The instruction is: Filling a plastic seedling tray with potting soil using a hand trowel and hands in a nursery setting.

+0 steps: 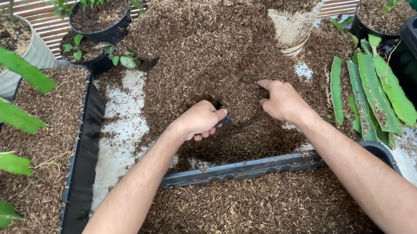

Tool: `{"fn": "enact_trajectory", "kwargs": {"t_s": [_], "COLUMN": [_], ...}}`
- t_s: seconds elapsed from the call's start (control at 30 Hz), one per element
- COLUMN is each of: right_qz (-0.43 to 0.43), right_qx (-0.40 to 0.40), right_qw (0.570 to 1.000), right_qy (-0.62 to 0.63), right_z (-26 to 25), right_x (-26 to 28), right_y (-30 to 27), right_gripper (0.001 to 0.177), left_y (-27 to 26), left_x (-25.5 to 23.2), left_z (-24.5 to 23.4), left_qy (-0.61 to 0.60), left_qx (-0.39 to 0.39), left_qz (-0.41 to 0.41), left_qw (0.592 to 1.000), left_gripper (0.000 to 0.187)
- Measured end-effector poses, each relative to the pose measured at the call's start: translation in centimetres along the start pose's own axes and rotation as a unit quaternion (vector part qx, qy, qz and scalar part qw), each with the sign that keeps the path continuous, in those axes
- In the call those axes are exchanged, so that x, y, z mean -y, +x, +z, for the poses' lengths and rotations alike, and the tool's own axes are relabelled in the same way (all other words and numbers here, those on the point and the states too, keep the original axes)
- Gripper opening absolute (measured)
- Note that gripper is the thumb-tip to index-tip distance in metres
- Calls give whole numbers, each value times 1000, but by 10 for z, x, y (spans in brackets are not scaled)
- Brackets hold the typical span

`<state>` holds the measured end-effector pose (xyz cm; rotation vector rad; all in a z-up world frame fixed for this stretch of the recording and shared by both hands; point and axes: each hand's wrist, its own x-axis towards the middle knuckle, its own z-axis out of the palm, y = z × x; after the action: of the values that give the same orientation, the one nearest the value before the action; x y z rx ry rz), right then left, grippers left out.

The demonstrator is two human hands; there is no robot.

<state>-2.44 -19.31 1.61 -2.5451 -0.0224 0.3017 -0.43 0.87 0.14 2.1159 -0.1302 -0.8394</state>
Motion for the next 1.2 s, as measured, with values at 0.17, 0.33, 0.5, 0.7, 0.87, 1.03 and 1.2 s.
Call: {"fn": "enact_trajectory", "kwargs": {"t_s": [0.17,0.33,0.5,0.7,0.87,1.03,1.2], "right_qz": [-14,-47,-95,-164,-166,-182,-184], "right_qx": [-10,-15,-23,43,130,207,246], "right_qw": [1000,999,995,984,975,955,939], "right_qy": [-10,-2,31,55,70,109,156], "right_z": [-16,-27,-26,-10,3,30,33], "right_x": [31,50,74,98,122,115,112], "right_y": [-25,-53,-92,-124,-146,-143,-145], "right_gripper": [48,44,40,39,37,38,38], "left_y": [-45,-103,-168,-221,-245,-241,-244], "left_x": [-7,-12,-12,21,56,94,90], "left_z": [-16,-27,-31,-32,-37,-46,-54], "left_qy": [6,-8,-7,-50,-53,-45,6], "left_qx": [-10,-8,-38,-26,-17,11,28], "left_qz": [6,17,17,-16,-51,-67,-43], "left_qw": [1000,1000,999,998,997,997,999], "left_gripper": [37,40,37,35,34,27,24]}}
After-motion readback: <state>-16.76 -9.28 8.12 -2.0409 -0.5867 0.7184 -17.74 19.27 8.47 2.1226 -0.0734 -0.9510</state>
